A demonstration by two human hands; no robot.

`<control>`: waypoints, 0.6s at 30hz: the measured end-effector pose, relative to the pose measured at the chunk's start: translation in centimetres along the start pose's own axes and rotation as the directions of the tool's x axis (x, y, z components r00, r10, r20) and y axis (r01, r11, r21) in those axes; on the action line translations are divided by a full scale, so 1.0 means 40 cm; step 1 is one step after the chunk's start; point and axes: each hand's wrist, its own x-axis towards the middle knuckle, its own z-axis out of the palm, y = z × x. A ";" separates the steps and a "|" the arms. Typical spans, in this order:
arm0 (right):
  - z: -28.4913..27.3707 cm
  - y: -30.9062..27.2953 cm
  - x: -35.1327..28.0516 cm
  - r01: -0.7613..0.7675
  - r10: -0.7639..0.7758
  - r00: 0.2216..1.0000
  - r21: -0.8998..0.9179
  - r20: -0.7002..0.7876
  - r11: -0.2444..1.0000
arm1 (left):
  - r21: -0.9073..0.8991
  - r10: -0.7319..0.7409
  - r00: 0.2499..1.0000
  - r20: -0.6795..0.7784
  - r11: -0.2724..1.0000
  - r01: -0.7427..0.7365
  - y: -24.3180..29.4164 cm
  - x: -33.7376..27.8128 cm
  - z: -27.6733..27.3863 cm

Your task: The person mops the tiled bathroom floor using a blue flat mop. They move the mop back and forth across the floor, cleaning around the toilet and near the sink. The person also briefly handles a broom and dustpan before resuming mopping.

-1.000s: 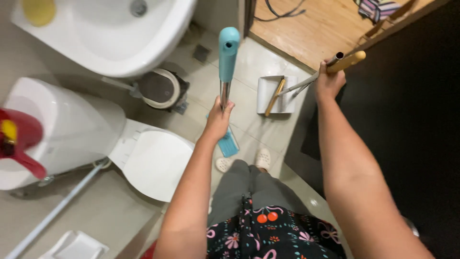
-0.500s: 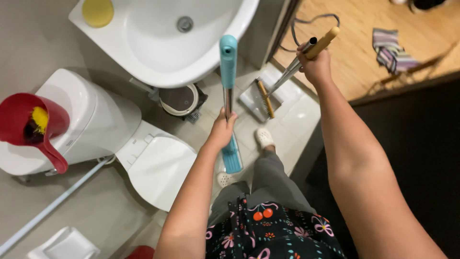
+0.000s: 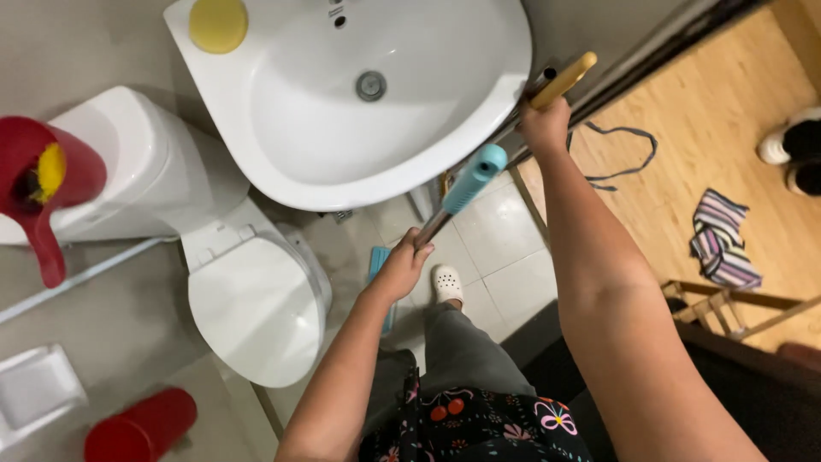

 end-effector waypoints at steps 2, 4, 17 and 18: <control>0.020 0.022 0.059 0.005 -0.005 0.998 -0.002 -0.061 1.000 | -0.003 -0.036 0.999 -0.004 0.999 0.036 0.009 0.022 0.015; 0.031 0.030 0.093 0.012 -0.013 0.992 -0.002 -0.126 1.000 | -0.002 -0.068 0.998 -0.006 0.998 0.068 0.006 0.029 0.029; 0.062 0.170 0.247 0.160 -0.167 0.983 0.086 0.074 0.983 | -0.013 -0.181 0.979 -0.094 0.983 0.181 0.042 0.039 -0.012; 0.052 0.162 0.253 0.228 -0.230 0.968 0.024 0.102 0.973 | -0.002 -0.221 0.973 -0.068 0.975 0.222 0.048 0.038 -0.012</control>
